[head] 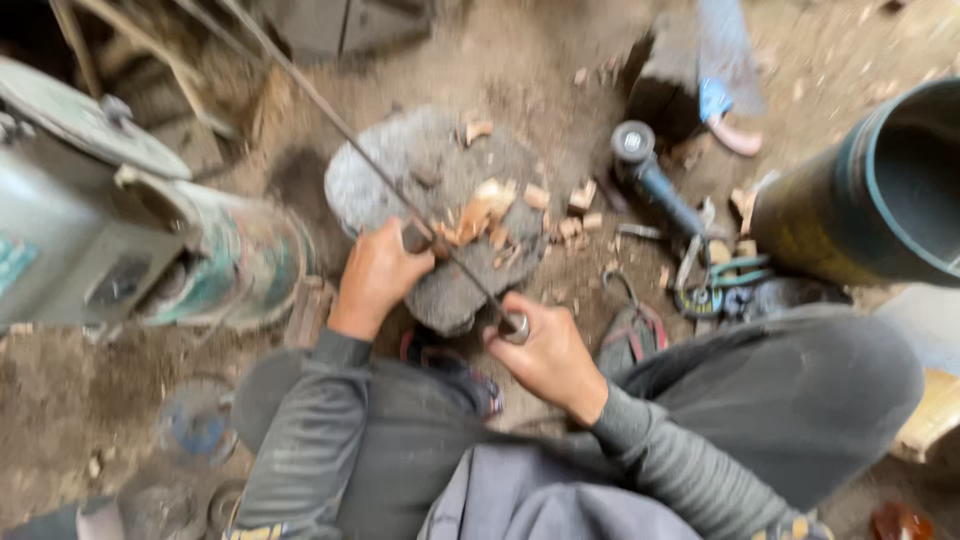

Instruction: The person sits on the floor and uses a knife to carve small rectangular pieces of wood on a stone block. They then use a bench grinder to smooth the edges of the carved pieces.

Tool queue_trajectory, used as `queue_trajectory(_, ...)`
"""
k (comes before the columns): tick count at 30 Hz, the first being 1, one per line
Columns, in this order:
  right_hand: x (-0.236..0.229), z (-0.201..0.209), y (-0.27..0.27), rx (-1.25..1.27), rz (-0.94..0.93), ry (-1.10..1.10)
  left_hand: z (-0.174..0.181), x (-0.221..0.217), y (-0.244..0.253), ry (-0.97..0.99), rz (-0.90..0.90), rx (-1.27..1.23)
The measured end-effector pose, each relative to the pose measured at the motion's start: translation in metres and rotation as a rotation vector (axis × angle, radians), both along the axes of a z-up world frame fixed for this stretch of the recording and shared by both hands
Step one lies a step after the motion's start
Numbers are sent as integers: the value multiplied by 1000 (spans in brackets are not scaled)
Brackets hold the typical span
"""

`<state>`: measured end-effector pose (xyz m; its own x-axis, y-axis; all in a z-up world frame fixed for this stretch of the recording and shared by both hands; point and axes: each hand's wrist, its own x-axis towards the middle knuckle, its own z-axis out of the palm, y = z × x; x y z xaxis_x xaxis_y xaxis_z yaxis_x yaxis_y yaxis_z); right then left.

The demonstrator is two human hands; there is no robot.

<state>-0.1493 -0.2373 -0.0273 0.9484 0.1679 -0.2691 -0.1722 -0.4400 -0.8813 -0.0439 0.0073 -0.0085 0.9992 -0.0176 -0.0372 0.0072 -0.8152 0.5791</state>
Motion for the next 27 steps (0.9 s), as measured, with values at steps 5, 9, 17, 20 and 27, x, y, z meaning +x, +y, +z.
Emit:
queue_trajectory(5,15,-61,7,-79,-51,-253,9,2,-6,9,-47,-45)
queue_trajectory(9,43,-91,3,-101,20,-264,21,22,-10,-122,-50,-20)
queue_trajectory(17,11,-24,-10,171,-13,-181,5,12,-1,-35,-45,3)
queue_trajectory(20,3,-45,-4,113,-61,-280,1,5,1,-83,-84,-9)
queue_trajectory(27,26,-79,-1,-128,1,78,14,12,0,-42,-60,72)
